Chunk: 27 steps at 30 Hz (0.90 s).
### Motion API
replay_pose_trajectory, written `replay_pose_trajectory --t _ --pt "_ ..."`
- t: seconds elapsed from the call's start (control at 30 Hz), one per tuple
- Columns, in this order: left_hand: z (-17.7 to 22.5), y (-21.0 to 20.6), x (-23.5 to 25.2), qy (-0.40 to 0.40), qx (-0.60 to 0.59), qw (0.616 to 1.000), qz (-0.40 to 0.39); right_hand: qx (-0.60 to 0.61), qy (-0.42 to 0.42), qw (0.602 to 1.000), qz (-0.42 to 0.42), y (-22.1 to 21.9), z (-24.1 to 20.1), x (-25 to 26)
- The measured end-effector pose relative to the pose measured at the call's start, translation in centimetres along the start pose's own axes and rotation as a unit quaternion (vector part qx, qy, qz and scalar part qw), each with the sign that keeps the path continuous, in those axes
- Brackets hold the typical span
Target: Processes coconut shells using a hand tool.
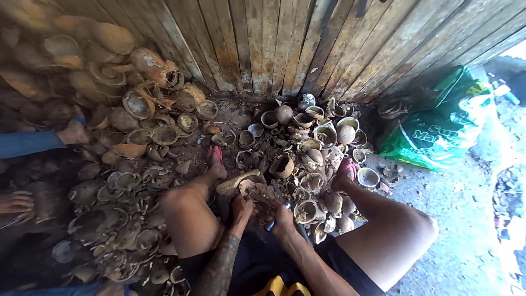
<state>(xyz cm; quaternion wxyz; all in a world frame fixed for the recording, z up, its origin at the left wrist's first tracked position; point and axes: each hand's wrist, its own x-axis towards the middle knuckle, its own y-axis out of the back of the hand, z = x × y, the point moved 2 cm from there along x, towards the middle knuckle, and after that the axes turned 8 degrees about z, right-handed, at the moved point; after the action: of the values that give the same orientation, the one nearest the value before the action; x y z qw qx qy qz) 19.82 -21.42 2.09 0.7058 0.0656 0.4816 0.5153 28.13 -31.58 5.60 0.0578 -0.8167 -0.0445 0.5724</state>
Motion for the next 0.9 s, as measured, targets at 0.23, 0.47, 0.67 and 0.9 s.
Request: replay_pose_trajectory --t 0.23,0.47,0.67,0.9 --pt "-0.5 -0.4 -0.7 -0.014 -0.003 1.000 -0.002 0.078 -0.052 0.994 -0.060 -0.8 1.6 1.7" --pt "-1.4 2.3 -1.8 0.003 -0.166 0.986 0.032 0.037 0.043 0.995 -0.076 -0.9 0.3 0.6" --pt "1.0 3.5 -0.1 -0.068 0.054 0.995 0.053 0.062 0.019 0.993 -0.097 3.6 -3.8 -0.3" --pt "-1.9 -0.2 -1.0 -0.075 -0.042 0.989 0.123 0.068 -0.004 0.996 -0.065 5.1 -1.9 -1.6"
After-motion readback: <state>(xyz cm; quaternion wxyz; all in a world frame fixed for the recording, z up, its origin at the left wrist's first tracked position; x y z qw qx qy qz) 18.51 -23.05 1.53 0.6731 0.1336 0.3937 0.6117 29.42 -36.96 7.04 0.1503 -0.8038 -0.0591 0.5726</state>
